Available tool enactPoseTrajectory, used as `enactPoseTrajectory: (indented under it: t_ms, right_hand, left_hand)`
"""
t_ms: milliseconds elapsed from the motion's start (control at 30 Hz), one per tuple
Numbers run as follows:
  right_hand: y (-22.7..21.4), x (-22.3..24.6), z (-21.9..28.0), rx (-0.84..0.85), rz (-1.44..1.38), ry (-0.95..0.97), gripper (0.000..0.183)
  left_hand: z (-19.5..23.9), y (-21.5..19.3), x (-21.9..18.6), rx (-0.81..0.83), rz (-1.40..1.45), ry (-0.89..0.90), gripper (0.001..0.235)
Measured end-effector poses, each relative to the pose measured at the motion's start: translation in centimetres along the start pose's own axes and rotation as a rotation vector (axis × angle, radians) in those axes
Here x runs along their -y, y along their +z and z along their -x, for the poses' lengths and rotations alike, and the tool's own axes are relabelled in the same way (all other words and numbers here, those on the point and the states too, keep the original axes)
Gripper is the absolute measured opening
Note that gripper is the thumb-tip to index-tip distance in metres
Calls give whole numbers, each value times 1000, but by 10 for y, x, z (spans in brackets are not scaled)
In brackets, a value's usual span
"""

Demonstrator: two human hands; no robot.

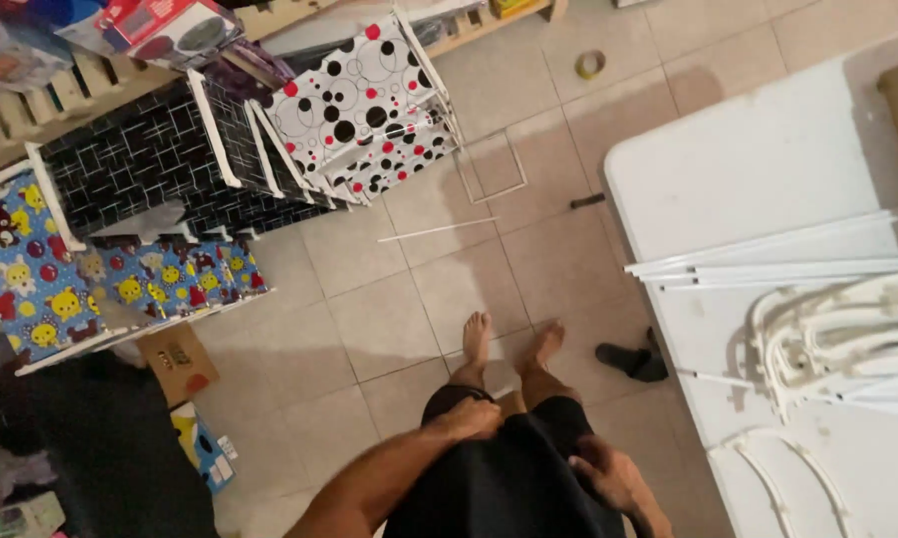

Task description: Assembling a multi-tier shoe rack by fitting metal poles into plastic side frames and securing them with a power drill.

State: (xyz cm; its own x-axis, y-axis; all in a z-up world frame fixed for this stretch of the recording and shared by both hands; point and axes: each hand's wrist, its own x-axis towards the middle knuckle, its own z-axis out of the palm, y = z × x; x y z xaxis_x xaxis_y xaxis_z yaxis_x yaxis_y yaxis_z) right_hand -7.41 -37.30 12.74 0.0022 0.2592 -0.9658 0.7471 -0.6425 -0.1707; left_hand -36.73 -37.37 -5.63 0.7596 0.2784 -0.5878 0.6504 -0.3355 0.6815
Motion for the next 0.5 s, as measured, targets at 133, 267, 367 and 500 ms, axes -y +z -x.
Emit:
enactPoseTrajectory:
  t_ms: [133, 267, 367, 500]
  right_hand:
    - [-49, 95, -73, 43, 32, -72, 38]
    - [-70, 163, -249, 24, 43, -161, 33]
    - [1, 97, -483, -62, 315, -345, 39]
    - [19, 194, -665, 6, 492, -94, 57]
  left_hand:
    - [38, 5, 46, -335, 342, -24, 19]
    - [63, -70, 100, -530, 478, -478, 22]
    - [55, -25, 142, -362, 592, -740, 67]
    - [9, -45, 173, -62, 581, -1049, 100]
